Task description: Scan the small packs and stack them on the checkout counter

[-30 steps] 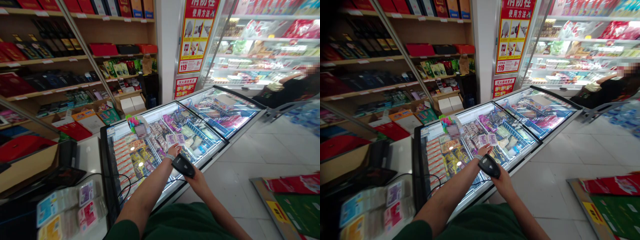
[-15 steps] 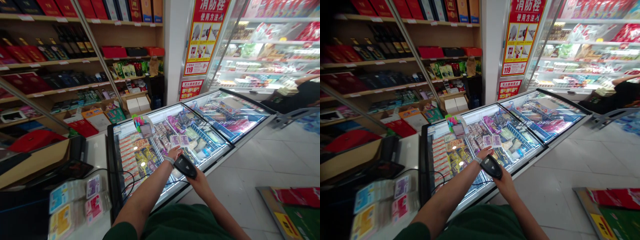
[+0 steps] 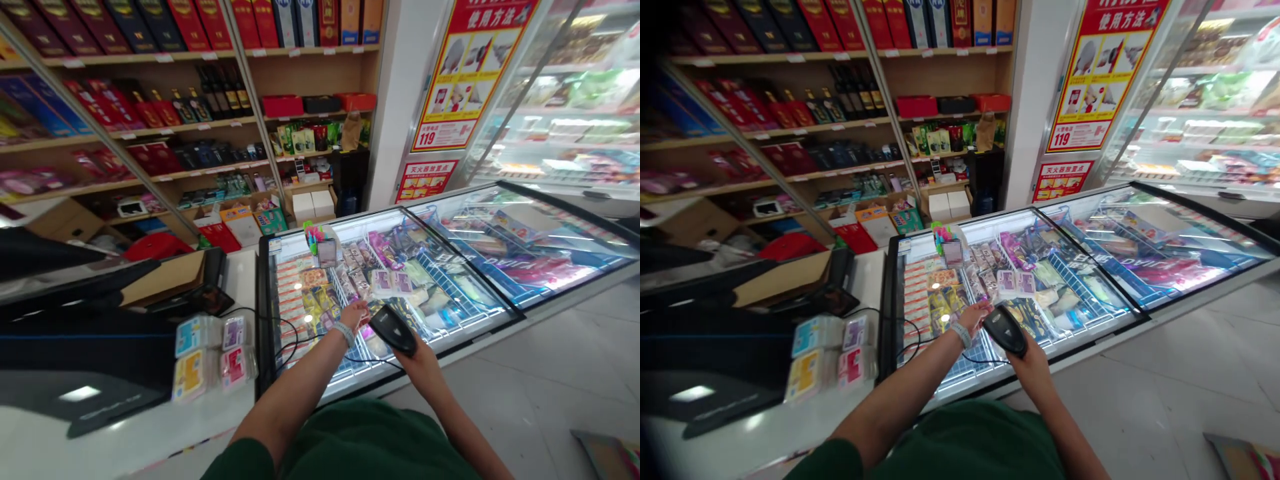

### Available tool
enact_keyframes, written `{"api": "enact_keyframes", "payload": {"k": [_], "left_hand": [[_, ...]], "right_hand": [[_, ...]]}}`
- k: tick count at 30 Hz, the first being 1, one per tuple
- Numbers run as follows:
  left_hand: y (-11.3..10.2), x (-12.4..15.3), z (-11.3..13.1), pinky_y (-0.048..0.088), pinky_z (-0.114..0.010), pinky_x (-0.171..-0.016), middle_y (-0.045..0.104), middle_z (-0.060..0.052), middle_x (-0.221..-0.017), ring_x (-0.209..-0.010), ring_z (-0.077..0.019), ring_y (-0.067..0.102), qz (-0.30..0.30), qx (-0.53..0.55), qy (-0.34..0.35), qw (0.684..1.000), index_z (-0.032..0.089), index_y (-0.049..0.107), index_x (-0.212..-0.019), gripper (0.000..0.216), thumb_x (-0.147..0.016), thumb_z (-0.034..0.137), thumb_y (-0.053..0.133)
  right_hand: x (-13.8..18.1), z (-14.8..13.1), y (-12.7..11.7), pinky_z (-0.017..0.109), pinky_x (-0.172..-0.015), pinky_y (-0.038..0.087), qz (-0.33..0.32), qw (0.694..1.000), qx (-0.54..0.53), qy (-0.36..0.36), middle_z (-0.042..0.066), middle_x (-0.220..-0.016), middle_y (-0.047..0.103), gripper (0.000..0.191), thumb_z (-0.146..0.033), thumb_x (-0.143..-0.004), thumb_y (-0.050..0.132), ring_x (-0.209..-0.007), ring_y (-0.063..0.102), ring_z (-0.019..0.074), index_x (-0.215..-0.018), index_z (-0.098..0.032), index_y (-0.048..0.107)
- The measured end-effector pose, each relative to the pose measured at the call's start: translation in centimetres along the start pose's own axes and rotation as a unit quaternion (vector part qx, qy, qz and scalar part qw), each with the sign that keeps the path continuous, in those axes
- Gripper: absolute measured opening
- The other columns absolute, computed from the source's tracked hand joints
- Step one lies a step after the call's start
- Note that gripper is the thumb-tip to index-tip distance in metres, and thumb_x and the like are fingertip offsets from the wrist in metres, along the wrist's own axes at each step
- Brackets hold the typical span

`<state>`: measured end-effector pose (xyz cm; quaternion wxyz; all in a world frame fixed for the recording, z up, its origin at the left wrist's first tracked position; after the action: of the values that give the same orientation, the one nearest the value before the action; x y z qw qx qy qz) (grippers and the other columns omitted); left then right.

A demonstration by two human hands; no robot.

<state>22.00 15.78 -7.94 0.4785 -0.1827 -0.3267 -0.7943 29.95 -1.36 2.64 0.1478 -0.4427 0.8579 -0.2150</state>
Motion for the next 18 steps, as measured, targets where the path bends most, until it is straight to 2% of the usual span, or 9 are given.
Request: {"api": "enact_keyframes", "payload": {"k": [5,10,14,18], "left_hand": [[-3.3,1.5,0.6,0.051,-0.034,-0.082,0.070,-0.010,-0.089,-0.080,-0.0170,0.065,0.034,-0.021,0.027,0.999,0.013,0.069,-0.098,0.027,-0.071,0.007,0.067],[-6.1,3.2,1.3,0.052,-0.033,-0.080,0.070,-0.011,-0.097,-0.084,-0.0168,0.065,0.059,-0.057,0.053,0.995,0.012,0.069,-0.099,0.028,-0.071,0.009,0.066],[-8.2,4.5,1.5,0.053,-0.032,-0.080,0.069,-0.013,-0.111,-0.093,-0.0185,0.065,0.066,-0.145,0.091,0.983,0.013,0.067,-0.109,0.033,-0.077,0.010,0.061],[-10.4,5.6,2.0,0.052,-0.033,-0.088,0.070,-0.012,-0.112,-0.099,-0.0180,0.066,0.085,-0.252,0.151,0.952,0.013,0.067,-0.108,0.031,-0.080,0.008,0.055]], "right_hand": [[-0.5,-0.1,0.8,0.038,-0.082,0.054,-0.018,1.000,0.019,-0.002,0.007,-0.101,0.073,0.042,-0.030,-0.072,0.059,-0.096,0.068,0.0284,-0.112,-0.019,0.063],[-0.8,-1.0,1.3,0.036,-0.079,0.054,-0.030,0.999,0.041,-0.008,0.006,-0.096,0.074,0.043,-0.035,-0.071,0.058,-0.092,0.068,0.0279,-0.110,-0.019,0.064],[-0.8,-1.7,1.7,0.034,-0.077,0.053,-0.036,0.998,0.051,-0.002,0.005,-0.093,0.074,0.039,-0.037,-0.072,0.056,-0.091,0.069,0.0275,-0.105,-0.019,0.066],[-0.8,-1.9,1.9,0.034,-0.076,0.053,-0.036,0.998,0.059,-0.006,0.005,-0.092,0.074,0.039,-0.036,-0.072,0.055,-0.090,0.069,0.0274,-0.105,-0.020,0.065]]}}
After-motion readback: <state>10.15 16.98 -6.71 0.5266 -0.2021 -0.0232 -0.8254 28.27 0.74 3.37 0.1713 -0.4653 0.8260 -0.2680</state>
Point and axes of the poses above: each hand's wrist, its own x-axis away from the middle knuckle, its own y-axis out of the palm, z = x × y, the point moved 4 cm from there along -x, towards the middle knuckle
